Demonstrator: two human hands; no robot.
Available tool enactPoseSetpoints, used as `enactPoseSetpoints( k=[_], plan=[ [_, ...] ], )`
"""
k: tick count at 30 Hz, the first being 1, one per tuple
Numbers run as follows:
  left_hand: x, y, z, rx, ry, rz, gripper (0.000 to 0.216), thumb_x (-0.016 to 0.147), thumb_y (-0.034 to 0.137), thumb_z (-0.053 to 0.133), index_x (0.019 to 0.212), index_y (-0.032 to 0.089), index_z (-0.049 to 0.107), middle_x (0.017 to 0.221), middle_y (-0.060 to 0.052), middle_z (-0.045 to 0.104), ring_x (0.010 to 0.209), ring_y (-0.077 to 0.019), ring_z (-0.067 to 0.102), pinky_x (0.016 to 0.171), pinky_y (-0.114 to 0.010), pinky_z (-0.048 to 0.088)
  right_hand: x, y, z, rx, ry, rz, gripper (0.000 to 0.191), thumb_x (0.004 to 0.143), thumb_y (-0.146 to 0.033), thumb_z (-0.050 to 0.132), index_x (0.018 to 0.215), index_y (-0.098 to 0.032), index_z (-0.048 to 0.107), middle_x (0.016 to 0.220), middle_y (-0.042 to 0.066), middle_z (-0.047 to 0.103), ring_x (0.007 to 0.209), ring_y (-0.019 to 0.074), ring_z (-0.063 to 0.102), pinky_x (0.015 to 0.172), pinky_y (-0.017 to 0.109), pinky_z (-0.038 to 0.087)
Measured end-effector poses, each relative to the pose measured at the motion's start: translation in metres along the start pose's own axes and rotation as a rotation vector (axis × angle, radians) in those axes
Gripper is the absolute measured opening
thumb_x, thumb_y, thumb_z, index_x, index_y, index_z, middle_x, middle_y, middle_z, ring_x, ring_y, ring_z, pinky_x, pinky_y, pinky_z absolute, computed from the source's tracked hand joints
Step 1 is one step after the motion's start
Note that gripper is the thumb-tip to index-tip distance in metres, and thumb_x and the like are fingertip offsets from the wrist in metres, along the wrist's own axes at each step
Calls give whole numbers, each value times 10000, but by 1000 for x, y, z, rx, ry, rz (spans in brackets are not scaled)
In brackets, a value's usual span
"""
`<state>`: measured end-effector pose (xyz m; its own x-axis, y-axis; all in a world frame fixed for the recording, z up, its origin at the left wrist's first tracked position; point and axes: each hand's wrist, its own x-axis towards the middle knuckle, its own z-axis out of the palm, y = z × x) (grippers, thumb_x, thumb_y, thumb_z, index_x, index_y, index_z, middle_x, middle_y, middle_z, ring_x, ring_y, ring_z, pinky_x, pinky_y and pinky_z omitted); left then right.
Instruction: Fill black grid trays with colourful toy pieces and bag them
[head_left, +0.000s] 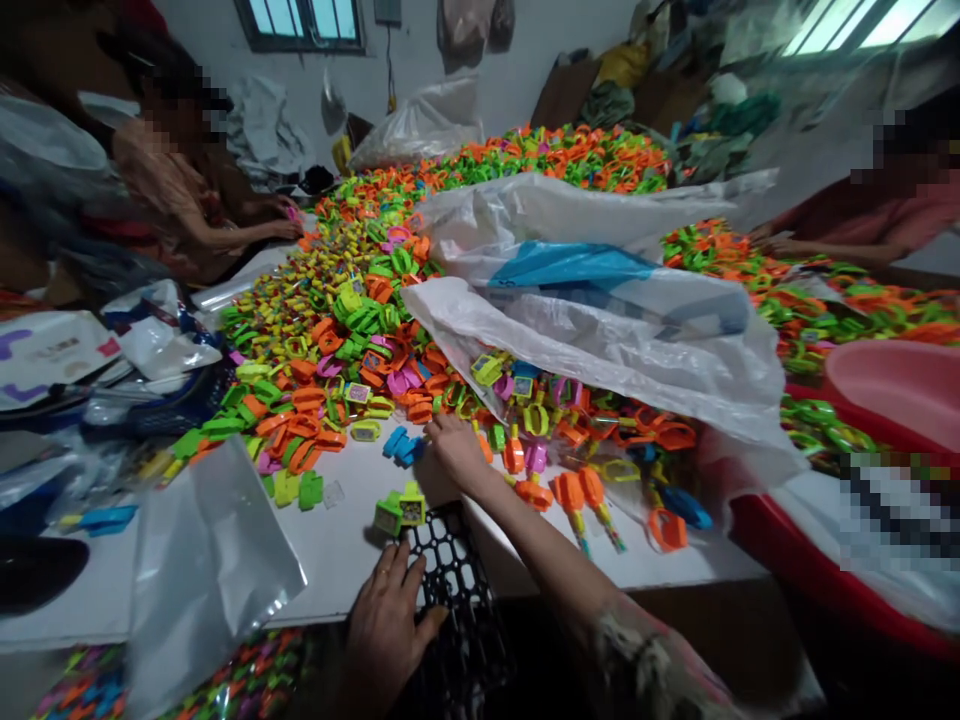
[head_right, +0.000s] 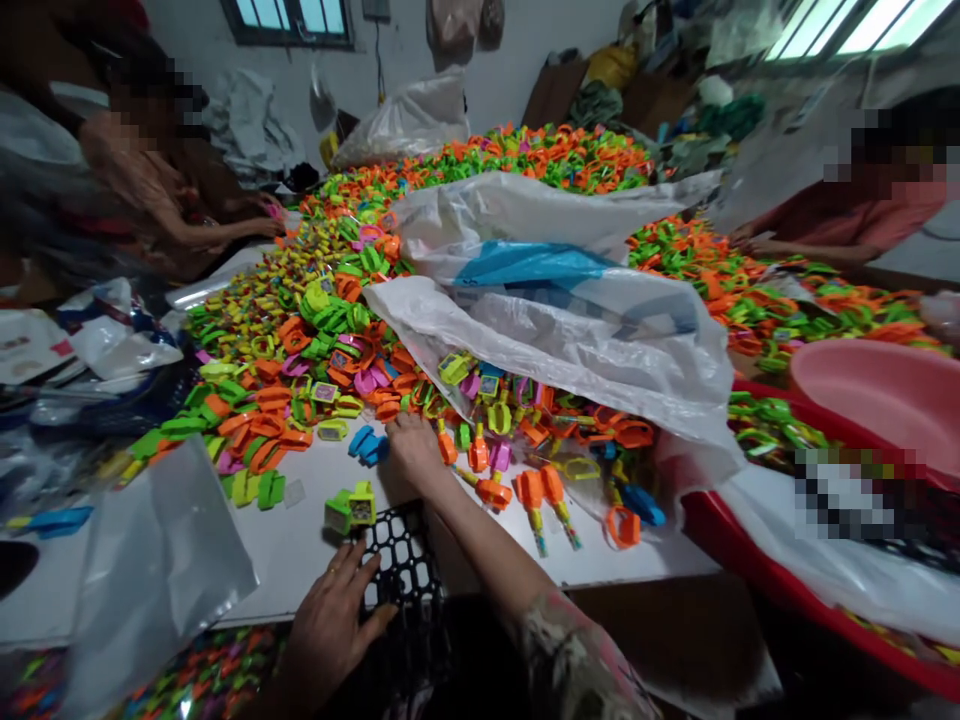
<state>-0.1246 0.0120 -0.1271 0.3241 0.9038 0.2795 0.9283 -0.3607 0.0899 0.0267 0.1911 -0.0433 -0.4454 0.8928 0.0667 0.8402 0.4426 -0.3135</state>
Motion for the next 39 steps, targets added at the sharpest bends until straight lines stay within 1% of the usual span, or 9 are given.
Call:
enactPoseSetpoints(
  k=[5,8,11,15,19,26,29,33,39],
  plan=[
    [3,-2,1,5,-40,6,441,752,434,615,1127,204,637,1233,-123,615,1101,-318,588,818,-410,526,21,-1,-9,23,42,-24,128,846,-133,494,865,-139,621,970,121,603,957,240,528,836,344,389],
    [2,-1,0,-14,-25,2,445,767,453,599,1129,196,635,1237,-129,611,1114,-325,575,837,-422,516,-20,4,-10,380,142,29,139,879,-261,487,902,-155,573,844,53,584,782,177,540,710,277,408],
    [2,0,1,-44,-1,-20,425,816,473,531,1121,195,634,1237,-136,607,1117,-327,567,855,-434,501,-70,7,3,831,72,106,154,877,-294,455,909,-171,542,722,-10,555,635,128,507,588,228,390],
    [1,-1,4,-45,47,17,441,849,489,478,1141,190,617,1239,-137,602,1114,-316,565,854,-416,492,-99,-1,31,1113,12,274,120,804,-274,506,803,-161,547,712,-2,577,649,133,525,583,229,407],
    [2,1,-8,-32,142,60,445,866,505,456,1108,172,622,1190,-143,627,1068,-301,588,812,-390,497,-91,-10,41,1106,55,233,122,778,-290,547,755,-175,516,676,-15,542,627,127,492,579,228,405],
    [55,-5,-83,-59,339,-5,288,838,372,584,1059,187,604,952,-77,688,922,-239,620,899,-403,419,-95,-6,47,809,83,74,41,819,-225,471,790,-196,473,688,-24,523,635,124,476,603,218,385],
    [91,-18,-89,-133,170,-38,421,834,440,566,1157,170,567,1073,-115,661,1037,-280,590,925,-437,417,-97,-7,46,774,67,67,45,823,-221,459,788,-196,472,695,-15,527,642,133,488,607,221,392],
    [108,-29,-76,-417,-169,-64,361,858,369,510,1157,174,558,1040,-71,679,899,-202,649,803,-330,509,-97,-7,34,737,-7,15,99,784,-145,439,851,-192,494,768,4,564,702,145,529,670,236,417],
    [101,-33,-77,-645,-259,-31,407,847,343,498,1211,166,536,1178,-88,639,1068,-197,611,925,-311,488,-86,-2,20,612,-200,-79,220,724,-63,436,896,-196,469,839,15,573,760,153,551,709,242,431]
  ],
)
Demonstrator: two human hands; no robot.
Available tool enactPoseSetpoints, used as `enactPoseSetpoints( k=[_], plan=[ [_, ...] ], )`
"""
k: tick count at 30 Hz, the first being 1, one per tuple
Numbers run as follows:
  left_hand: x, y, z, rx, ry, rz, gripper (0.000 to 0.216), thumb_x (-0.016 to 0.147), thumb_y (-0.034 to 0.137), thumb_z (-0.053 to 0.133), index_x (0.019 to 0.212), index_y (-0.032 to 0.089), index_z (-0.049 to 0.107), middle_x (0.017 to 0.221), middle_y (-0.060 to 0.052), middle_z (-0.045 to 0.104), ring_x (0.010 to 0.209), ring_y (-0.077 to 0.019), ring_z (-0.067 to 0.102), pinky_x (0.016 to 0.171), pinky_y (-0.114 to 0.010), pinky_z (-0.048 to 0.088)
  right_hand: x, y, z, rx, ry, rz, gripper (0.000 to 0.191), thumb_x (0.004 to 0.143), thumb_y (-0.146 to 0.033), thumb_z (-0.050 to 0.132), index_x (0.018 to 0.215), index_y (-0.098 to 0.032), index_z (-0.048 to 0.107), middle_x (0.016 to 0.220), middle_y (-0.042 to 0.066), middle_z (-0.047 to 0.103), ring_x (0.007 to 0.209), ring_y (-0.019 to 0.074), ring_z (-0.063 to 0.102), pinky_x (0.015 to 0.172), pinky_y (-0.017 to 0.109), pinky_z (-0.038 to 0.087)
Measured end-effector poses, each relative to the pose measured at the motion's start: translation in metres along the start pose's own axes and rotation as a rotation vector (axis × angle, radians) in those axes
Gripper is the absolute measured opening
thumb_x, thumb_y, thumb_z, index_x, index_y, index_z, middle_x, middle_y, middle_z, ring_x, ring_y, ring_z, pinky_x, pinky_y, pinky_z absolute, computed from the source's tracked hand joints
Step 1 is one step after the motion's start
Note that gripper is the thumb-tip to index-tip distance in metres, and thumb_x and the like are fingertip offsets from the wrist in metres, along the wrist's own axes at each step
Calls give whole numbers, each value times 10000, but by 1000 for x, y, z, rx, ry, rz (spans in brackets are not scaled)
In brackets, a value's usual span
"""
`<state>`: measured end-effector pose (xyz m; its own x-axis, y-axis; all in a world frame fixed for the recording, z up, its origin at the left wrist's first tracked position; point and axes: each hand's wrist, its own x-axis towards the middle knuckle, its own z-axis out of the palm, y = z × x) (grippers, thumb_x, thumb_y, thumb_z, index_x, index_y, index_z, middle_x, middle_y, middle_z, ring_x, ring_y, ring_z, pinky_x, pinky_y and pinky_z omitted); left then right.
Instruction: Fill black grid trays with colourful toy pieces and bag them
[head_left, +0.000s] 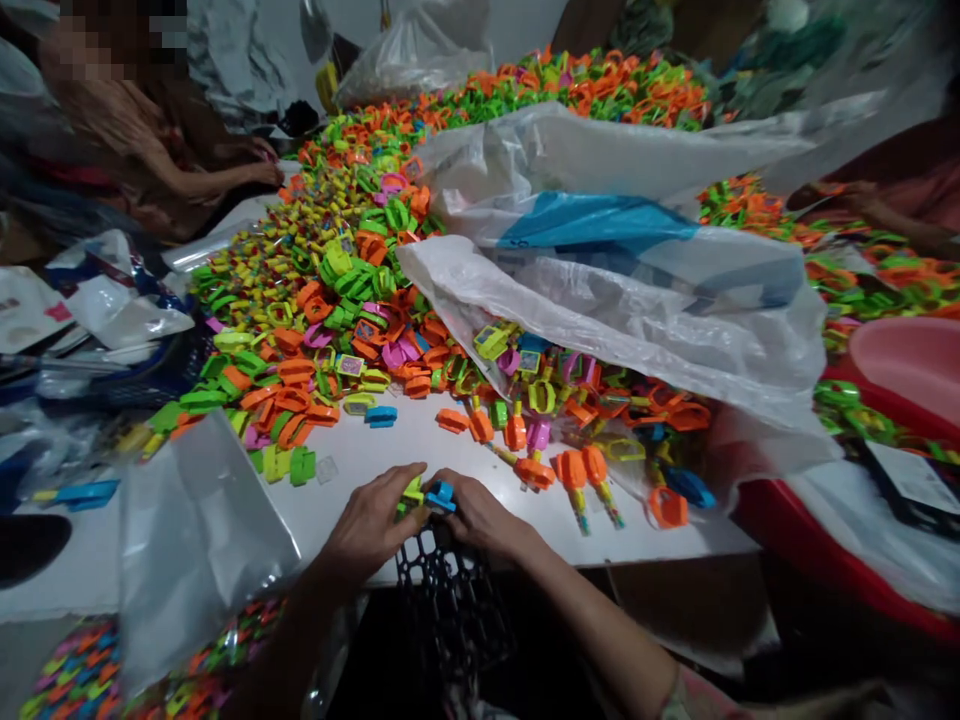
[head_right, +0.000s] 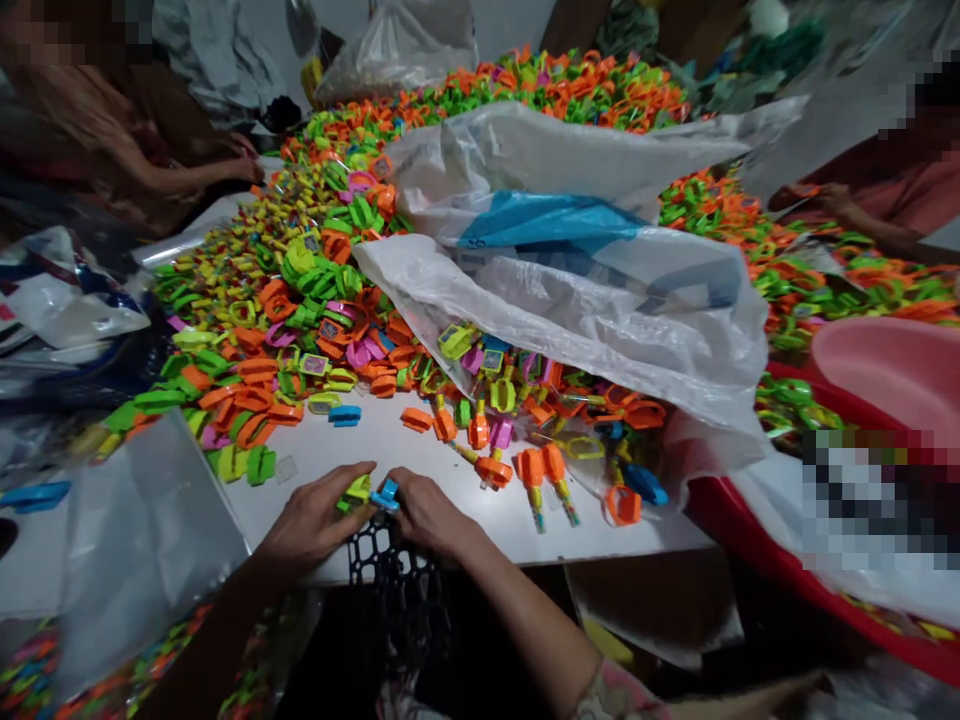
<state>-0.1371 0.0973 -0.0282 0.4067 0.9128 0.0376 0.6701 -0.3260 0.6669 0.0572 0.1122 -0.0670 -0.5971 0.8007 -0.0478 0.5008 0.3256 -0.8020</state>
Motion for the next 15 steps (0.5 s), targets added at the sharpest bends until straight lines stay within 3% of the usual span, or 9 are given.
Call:
enactPoseSetpoints(
  k=[4,9,12,15],
  plan=[
    [1,-3,-1,-41,-7,40,437,847,328,486,1250,161,515,1208,-89,627,1095,-190,601,951,-307,481,12,-2,8,-154,-35,-10,154,804,-122,452,945,-183,468,896,55,584,787,171,559,735,269,437],
    [2,-1,-3,-38,-13,-3,420,830,325,509,1227,192,546,1184,-65,644,1070,-185,614,921,-295,501,6,0,14,-181,31,-36,104,876,-182,442,967,-181,493,877,40,588,771,158,559,699,250,432],
    [2,2,-14,-33,-58,-61,457,810,355,560,1244,214,541,1214,-64,629,1095,-209,599,942,-343,491,3,5,-12,-156,-4,-99,170,859,-149,493,1024,-172,530,917,35,601,786,141,562,692,225,429],
    [5,3,-27,-81,40,-120,584,779,415,618,1313,226,474,1330,-88,541,1131,-234,578,941,-388,493,20,14,-54,-386,66,-50,215,848,-72,490,1020,-157,586,981,69,592,845,161,552,735,259,419]
  ],
)
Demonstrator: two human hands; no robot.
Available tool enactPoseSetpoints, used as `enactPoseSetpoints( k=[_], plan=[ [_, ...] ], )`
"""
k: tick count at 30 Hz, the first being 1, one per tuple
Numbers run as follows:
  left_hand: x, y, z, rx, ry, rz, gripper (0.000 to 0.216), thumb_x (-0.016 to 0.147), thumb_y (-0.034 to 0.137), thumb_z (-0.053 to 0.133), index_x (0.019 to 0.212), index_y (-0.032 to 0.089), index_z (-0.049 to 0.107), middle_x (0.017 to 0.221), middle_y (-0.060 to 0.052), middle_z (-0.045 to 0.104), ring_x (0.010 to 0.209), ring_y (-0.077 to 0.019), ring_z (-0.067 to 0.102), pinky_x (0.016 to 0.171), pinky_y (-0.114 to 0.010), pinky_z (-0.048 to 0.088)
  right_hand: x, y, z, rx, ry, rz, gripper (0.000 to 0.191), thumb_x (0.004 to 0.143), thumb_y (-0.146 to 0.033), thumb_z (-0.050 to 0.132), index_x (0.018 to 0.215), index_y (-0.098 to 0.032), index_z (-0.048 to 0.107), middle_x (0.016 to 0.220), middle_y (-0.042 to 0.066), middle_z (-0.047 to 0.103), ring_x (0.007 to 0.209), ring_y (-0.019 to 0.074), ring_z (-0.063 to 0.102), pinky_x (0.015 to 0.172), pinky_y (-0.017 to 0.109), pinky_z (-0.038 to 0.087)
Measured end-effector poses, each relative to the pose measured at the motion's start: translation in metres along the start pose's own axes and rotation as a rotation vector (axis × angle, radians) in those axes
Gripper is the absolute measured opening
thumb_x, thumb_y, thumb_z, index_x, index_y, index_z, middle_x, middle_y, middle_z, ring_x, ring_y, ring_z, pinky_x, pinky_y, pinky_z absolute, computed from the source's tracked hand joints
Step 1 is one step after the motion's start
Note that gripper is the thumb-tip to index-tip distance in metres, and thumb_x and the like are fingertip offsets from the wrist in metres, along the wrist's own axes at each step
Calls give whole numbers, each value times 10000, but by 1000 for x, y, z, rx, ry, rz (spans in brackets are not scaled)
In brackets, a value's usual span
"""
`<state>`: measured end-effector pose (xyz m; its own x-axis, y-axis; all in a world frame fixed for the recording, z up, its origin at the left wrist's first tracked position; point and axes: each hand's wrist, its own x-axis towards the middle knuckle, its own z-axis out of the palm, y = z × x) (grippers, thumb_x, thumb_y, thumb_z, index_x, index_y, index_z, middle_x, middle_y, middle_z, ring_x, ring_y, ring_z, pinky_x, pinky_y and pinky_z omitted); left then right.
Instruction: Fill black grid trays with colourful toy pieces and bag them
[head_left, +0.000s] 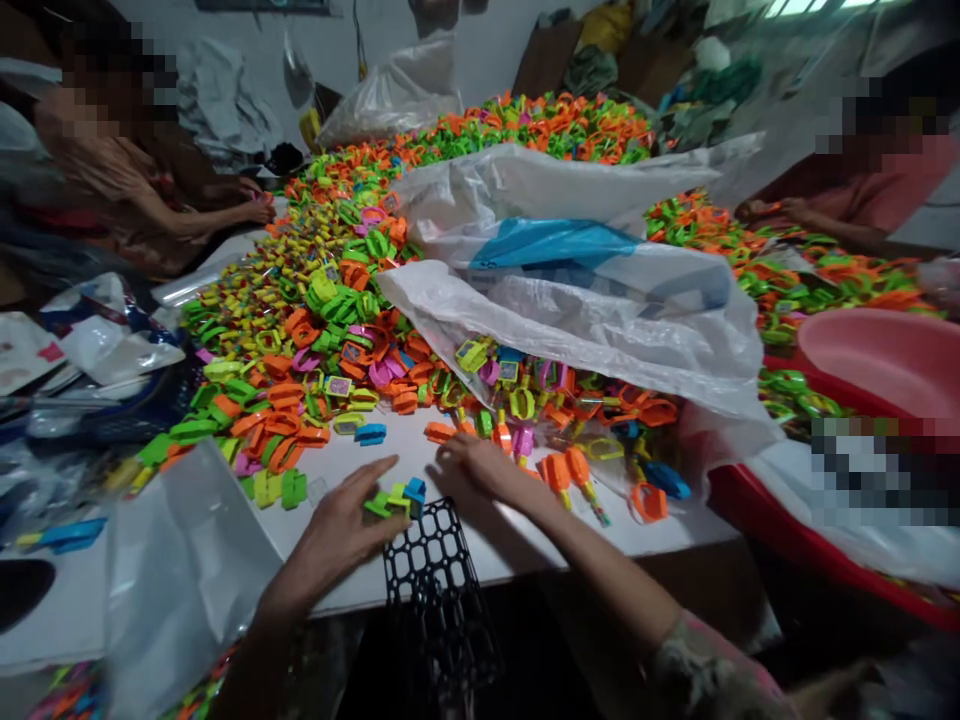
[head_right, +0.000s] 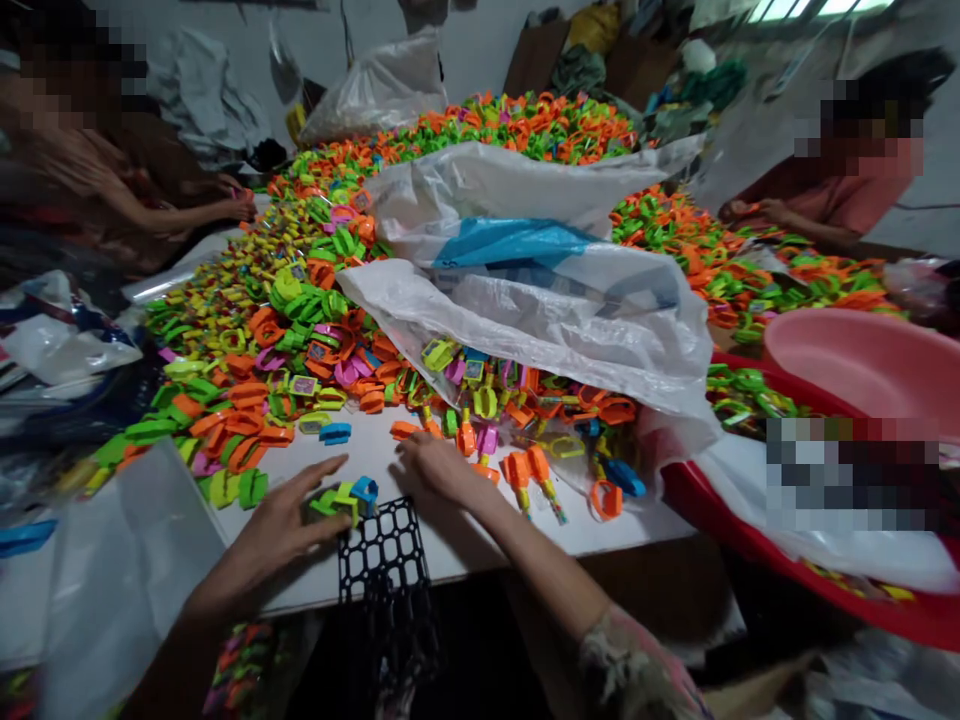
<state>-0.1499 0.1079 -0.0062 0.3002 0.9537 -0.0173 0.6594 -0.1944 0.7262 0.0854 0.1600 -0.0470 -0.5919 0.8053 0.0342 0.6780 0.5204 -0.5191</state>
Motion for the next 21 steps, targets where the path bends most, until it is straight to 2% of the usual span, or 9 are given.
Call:
enactPoseSetpoints(
  k=[3,6,8,10,12,14,16,18,21],
  plan=[
    [9,3,-2,53,84,99,614,777,460,626,1322,231,460,1392,-95,477,1223,-247,504,987,-416,455,32,23,-26,-318,28,23,203,880,-65,451,927,-145,632,980,102,576,899,206,516,775,325,398],
    [19,10,10,198,-71,257,455,804,451,608,1206,240,566,1296,-77,572,1189,-242,532,990,-401,439,50,35,-40,-404,-27,-90,203,882,-78,460,908,-150,648,977,104,576,937,227,485,813,362,383],
    [21,13,20,234,-148,257,320,850,419,552,1101,229,610,1140,-54,660,1040,-212,616,900,-347,479,43,34,-44,-337,16,-93,197,871,-72,462,898,-144,644,955,97,575,940,224,482,831,364,376],
    [22,15,26,246,-162,217,267,876,394,507,1050,219,610,1033,-31,682,935,-193,641,822,-313,486,22,26,-41,-143,118,-33,174,876,-97,458,892,-142,625,923,77,571,904,201,495,817,337,381],
    [22,14,27,258,-170,177,272,872,406,501,1043,220,603,1016,-24,680,915,-197,640,787,-302,475,-6,10,-26,191,185,48,146,898,-179,452,885,-151,595,865,40,564,815,163,508,742,283,399],
    [23,13,25,262,-195,134,291,853,435,520,1038,227,607,1012,-21,682,900,-202,642,767,-291,464,-31,-7,0,578,171,130,157,897,-283,470,855,-161,561,774,0,541,712,129,498,638,234,394],
    [25,12,22,253,-231,94,309,825,452,554,1037,234,611,1013,-15,684,889,-202,642,764,-284,454,-46,-21,30,856,151,211,155,854,-315,522,805,-168,533,704,-26,507,654,113,477,590,216,384],
    [27,12,20,246,-262,77,321,800,446,587,1041,236,613,1020,-11,682,901,-205,637,777,-285,445,-50,-28,52,1004,210,253,112,799,-278,566,791,-173,528,726,-25,517,674,116,492,622,223,406],
    [28,13,20,253,-282,67,326,783,439,603,1038,237,620,1004,-9,685,916,-212,634,781,-287,444,-45,-29,62,1052,286,228,92,759,-229,575,834,-178,555,824,-2,563,748,132,538,710,250,440]
  ],
)
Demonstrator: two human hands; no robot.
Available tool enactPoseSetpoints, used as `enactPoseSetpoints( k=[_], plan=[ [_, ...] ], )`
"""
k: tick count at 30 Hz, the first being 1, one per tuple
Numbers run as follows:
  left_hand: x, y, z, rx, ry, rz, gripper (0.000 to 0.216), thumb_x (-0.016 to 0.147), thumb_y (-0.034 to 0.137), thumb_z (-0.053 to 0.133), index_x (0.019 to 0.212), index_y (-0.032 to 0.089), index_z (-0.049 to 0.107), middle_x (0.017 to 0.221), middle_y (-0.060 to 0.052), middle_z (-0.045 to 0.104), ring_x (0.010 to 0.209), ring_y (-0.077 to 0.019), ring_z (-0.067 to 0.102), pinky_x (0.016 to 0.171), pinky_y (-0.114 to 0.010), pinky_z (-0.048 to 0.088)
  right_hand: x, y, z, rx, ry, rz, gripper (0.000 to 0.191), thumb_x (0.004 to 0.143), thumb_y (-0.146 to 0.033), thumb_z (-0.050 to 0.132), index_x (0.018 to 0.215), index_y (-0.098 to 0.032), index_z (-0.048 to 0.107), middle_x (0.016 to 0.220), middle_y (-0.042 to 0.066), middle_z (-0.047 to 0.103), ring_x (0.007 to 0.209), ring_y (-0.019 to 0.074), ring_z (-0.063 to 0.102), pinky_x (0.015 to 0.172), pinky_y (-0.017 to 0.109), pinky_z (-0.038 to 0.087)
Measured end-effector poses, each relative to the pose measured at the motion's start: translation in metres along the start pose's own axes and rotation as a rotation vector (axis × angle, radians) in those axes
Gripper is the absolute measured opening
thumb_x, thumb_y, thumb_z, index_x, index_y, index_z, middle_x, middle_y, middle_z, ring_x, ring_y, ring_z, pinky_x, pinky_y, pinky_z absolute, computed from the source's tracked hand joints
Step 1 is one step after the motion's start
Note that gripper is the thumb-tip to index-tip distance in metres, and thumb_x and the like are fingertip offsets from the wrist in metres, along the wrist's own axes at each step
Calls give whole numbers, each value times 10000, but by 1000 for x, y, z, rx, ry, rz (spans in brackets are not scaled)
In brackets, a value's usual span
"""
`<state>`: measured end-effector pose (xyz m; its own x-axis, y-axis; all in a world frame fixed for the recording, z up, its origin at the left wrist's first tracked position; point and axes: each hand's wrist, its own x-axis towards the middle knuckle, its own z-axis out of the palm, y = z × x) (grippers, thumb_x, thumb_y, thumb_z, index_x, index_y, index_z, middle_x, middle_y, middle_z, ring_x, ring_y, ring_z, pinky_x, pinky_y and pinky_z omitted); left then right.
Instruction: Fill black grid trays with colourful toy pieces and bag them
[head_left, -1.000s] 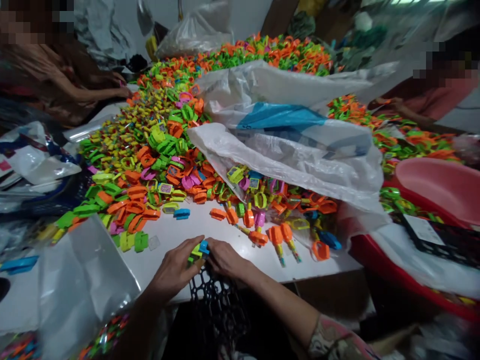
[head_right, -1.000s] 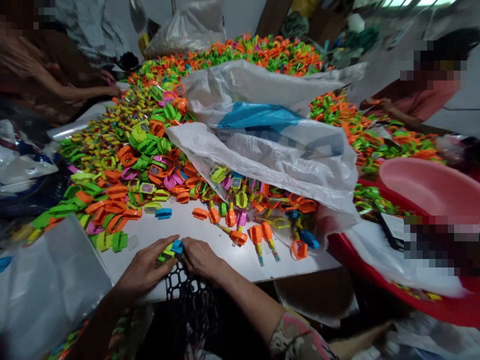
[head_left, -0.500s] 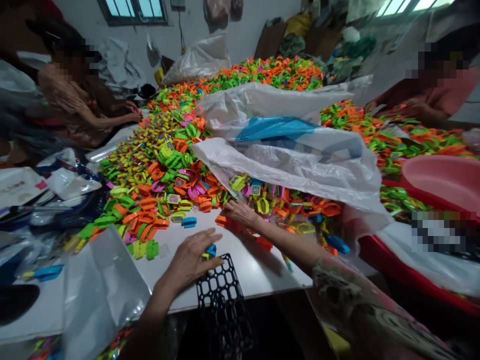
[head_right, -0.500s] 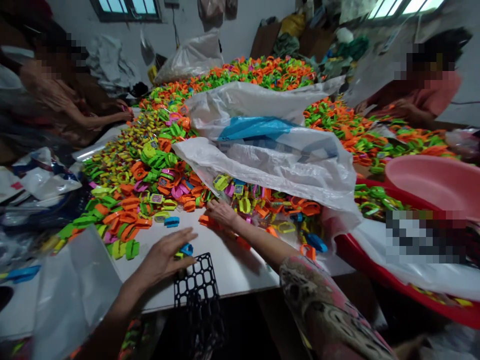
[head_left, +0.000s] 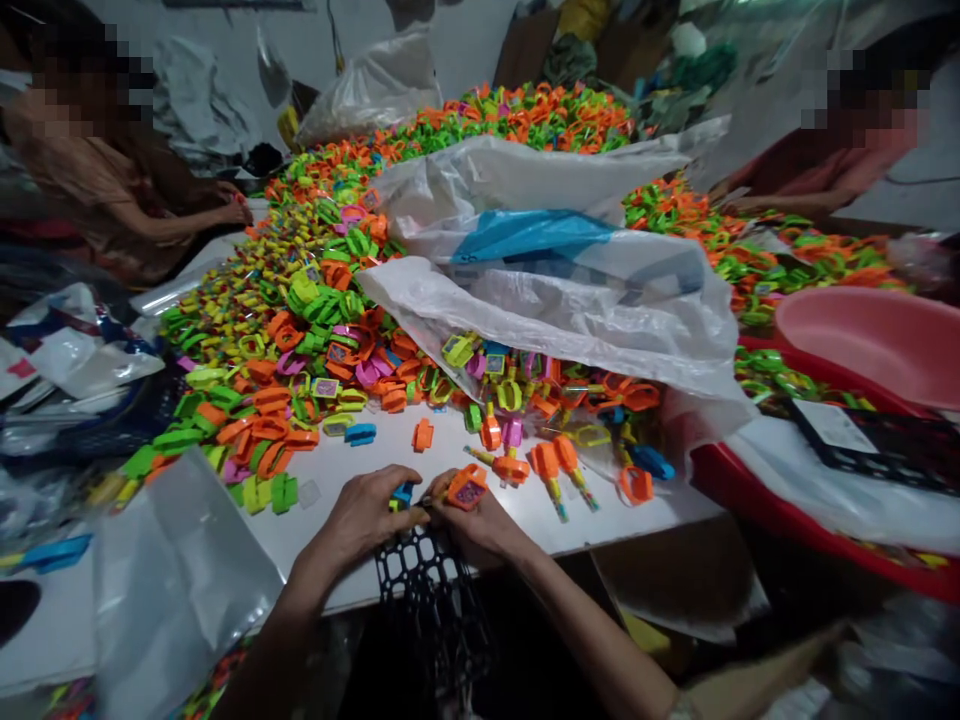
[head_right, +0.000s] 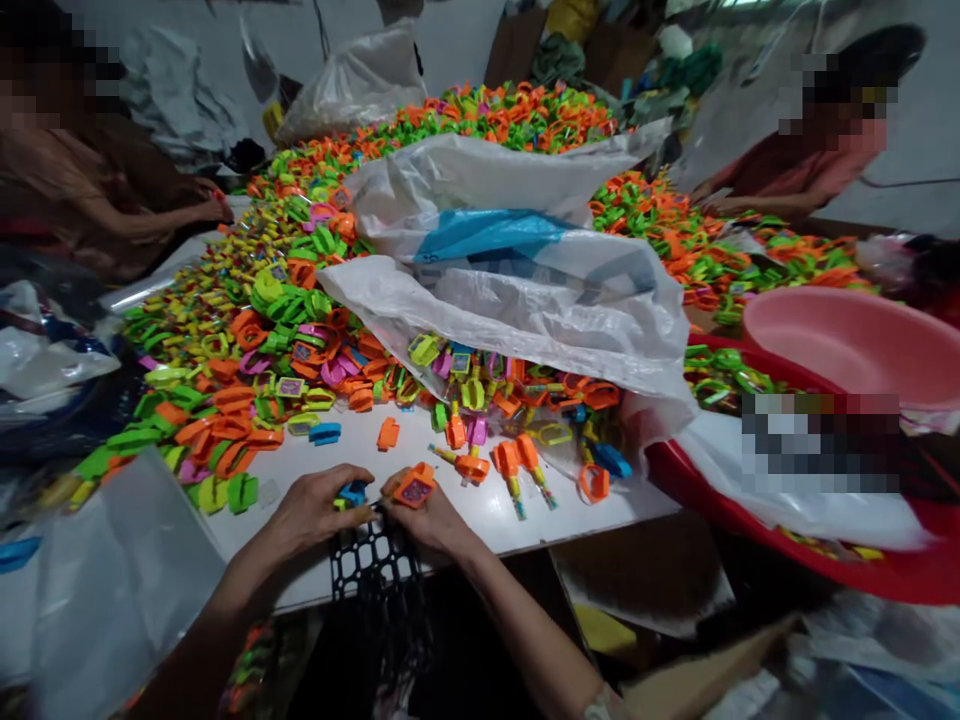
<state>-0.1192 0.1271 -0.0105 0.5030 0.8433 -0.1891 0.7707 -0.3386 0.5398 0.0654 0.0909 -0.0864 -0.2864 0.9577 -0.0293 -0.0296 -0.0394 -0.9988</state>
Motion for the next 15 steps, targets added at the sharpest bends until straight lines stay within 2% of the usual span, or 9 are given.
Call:
enactPoseSetpoints(
  k=[4,7,9,13,15],
  plan=[
    [-1,1,3,-9,-19,-13,366,778,448,604,1080,240,623,1041,-22,687,929,-217,639,794,-292,457,6,-1,-5,-261,-127,-85,103,717,-137,512,794,-174,569,772,1,570,726,139,548,707,251,446],
    [-1,2,3,-31,-39,3,503,764,441,625,1224,246,565,1148,-46,664,999,-232,631,860,-311,461,8,2,1,-542,-135,-161,182,701,-86,462,823,-168,569,835,28,576,762,152,545,741,265,444],
    [-1,1,0,-18,-31,-14,591,756,450,630,1300,256,506,1196,-54,646,1035,-246,623,886,-327,463,13,6,12,-682,-142,-159,178,712,-92,470,846,-157,568,851,44,577,757,162,541,726,270,443],
    [1,-8,-7,51,61,-42,493,783,502,565,1227,288,578,1173,-31,662,1048,-254,625,889,-326,472,24,9,35,-847,-98,-92,177,784,-124,477,937,-129,567,861,64,596,739,170,545,694,271,439],
    [1,-14,-8,59,87,-38,440,796,518,533,1168,300,617,1153,-12,672,1044,-242,629,886,-313,473,26,3,31,-848,-120,-127,154,822,-133,478,940,-144,576,858,46,604,748,156,552,692,249,435]
  ],
)
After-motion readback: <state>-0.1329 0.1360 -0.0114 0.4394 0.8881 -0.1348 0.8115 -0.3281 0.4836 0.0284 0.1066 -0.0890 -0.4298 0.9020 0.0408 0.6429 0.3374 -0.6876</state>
